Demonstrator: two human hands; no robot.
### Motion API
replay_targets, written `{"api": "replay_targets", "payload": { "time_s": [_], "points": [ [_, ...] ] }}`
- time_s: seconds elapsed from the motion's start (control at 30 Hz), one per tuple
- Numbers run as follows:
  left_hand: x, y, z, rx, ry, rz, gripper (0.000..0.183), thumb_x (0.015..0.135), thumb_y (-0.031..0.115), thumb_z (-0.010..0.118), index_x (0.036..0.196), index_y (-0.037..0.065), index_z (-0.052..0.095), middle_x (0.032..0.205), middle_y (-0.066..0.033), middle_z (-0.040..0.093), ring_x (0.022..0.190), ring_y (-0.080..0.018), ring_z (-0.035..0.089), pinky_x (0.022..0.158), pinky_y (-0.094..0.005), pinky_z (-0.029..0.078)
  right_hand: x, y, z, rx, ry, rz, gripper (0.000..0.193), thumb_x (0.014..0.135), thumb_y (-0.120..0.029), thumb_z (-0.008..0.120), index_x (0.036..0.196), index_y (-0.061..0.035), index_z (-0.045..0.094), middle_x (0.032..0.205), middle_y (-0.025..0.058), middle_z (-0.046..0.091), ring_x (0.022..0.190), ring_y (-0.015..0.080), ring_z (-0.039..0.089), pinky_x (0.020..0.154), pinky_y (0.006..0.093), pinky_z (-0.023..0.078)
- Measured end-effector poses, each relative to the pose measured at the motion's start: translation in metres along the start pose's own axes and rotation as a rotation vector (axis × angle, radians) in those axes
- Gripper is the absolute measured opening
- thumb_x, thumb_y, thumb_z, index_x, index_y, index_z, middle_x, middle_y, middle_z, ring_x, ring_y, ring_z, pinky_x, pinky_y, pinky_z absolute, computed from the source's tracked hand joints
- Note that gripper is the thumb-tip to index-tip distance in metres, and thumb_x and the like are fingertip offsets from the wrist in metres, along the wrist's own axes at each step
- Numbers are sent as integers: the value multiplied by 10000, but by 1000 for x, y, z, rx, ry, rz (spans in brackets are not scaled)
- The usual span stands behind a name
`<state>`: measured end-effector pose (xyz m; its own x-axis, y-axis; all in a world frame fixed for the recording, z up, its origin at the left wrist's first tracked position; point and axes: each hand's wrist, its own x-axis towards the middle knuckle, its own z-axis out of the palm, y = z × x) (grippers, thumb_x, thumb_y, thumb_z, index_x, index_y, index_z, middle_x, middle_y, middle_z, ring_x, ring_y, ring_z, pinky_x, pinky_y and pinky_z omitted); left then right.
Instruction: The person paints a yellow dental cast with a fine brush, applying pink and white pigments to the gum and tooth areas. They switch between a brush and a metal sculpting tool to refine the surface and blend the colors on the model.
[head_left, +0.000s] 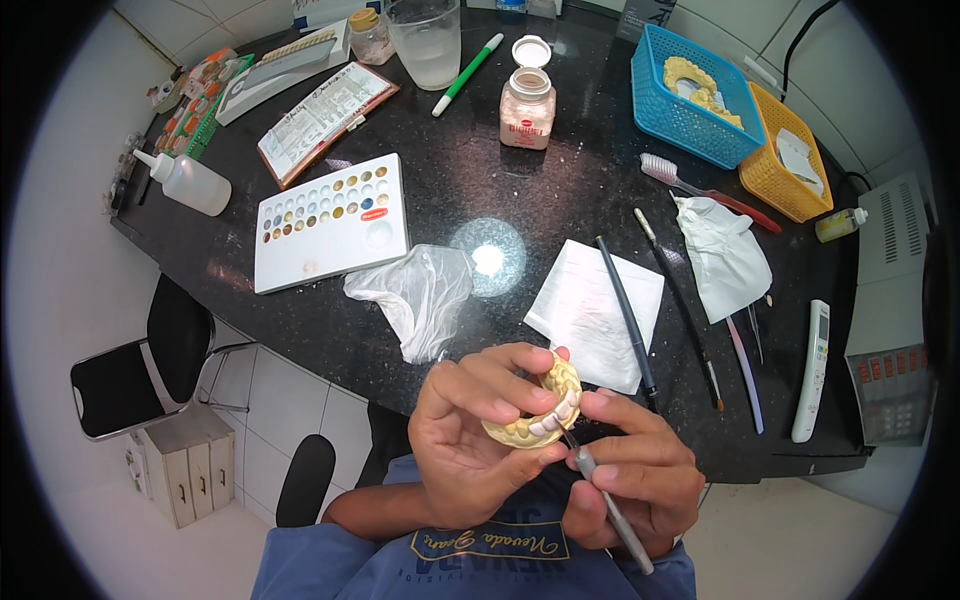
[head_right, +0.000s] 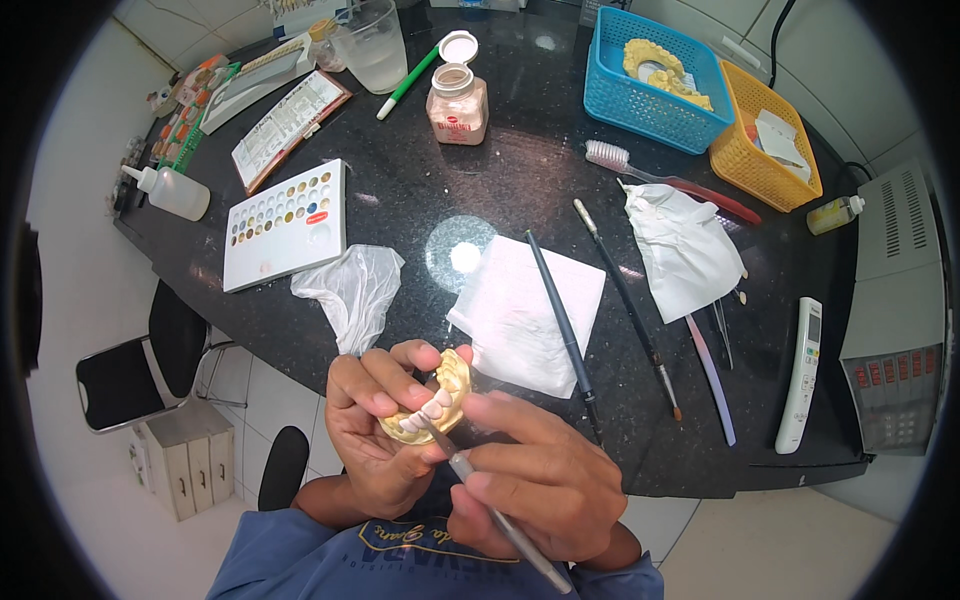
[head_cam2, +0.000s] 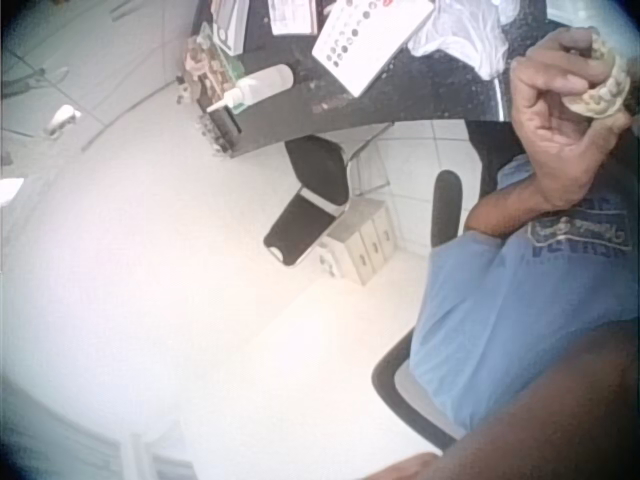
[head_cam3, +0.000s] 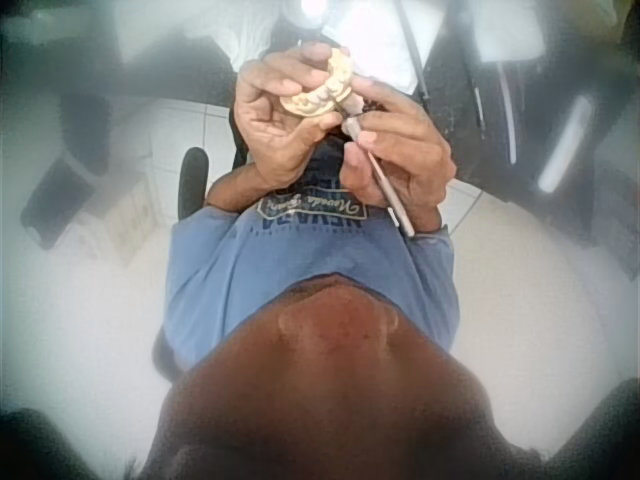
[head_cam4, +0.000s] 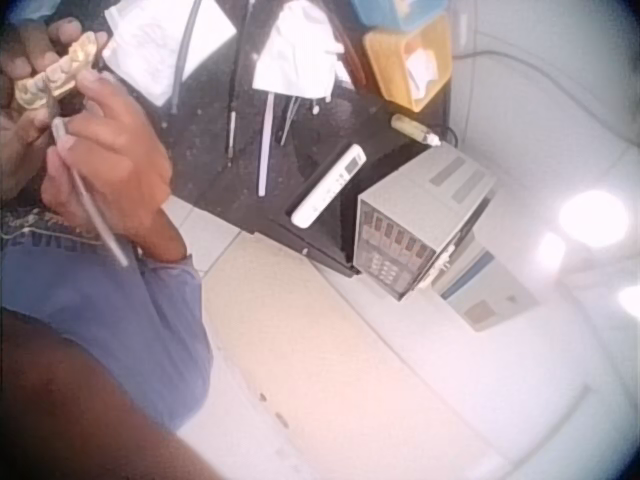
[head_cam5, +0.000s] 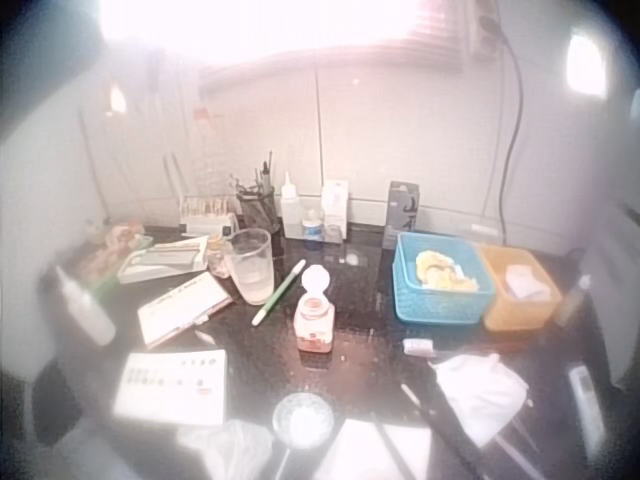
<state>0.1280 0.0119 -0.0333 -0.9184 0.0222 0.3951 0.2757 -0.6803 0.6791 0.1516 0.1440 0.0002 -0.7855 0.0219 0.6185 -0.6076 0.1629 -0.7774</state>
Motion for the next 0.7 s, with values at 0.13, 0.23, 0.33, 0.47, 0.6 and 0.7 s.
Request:
{"api": "replay_targets", "payload": {
  "time_s": [0.13, 0.23, 0.33, 0.47, 0.6, 0.7],
  "points": [
    [0, 0, 1, -7, 9, -21, 414, 752, -131, 678, 1031, 52, 433, 1059, -151, 563, 1202, -278, 473, 1063, -514, 379, -2, -1, -6, -24, -4, -59, 260, 731, -94, 766, 901, -65, 570, 800, 95, 663, 863, 310, 693, 746, 418, 579],
    [1, 1, 2, -15, 29, -58, 417, 748, -139, 676, 1026, 49, 429, 1058, -148, 556, 1200, -279, 473, 1047, -500, 405, -5, -6, -6, -50, 38, -33, 257, 735, -107, 762, 933, -75, 600, 807, 75, 660, 779, 248, 688, 712, 380, 580],
    [2, 11, 6, 64, 129, -224, 416, 764, -7, 736, 998, 99, 409, 996, -60, 518, 1182, -225, 477, 1051, -576, 384, -4, -4, -9, -140, -152, -151, 238, 741, -130, 757, 944, -83, 642, 803, 51, 651, 745, 207, 665, 688, 356, 579],
    [3, 8, 5, -2, 129, -202, 420, 754, -56, 720, 1011, 82, 418, 1020, -90, 536, 1198, -247, 471, 1026, -519, 419, -12, -3, -9, -189, -282, -240, 209, 745, -174, 753, 924, -102, 674, 812, 44, 639, 799, 201, 657, 675, 341, 586],
    [-1, 3, 1, -30, 56, -112, 424, 748, -143, 678, 1042, 47, 439, 1076, -154, 575, 1233, -289, 450, 986, -400, 467, -13, 0, -16, -5, -41, -119, 264, 745, -103, 761, 942, -68, 588, 805, 71, 647, 822, 274, 686, 747, 391, 588],
    [-1, 3, 1, -16, 20, -89, 428, 751, -139, 680, 1055, 47, 443, 1083, -162, 587, 1245, -295, 442, 988, -394, 464, -5, 0, -8, 51, 51, -10, 267, 763, -84, 743, 939, -55, 544, 767, 101, 660, 893, 355, 682, 819, 462, 554]
  ]
}}
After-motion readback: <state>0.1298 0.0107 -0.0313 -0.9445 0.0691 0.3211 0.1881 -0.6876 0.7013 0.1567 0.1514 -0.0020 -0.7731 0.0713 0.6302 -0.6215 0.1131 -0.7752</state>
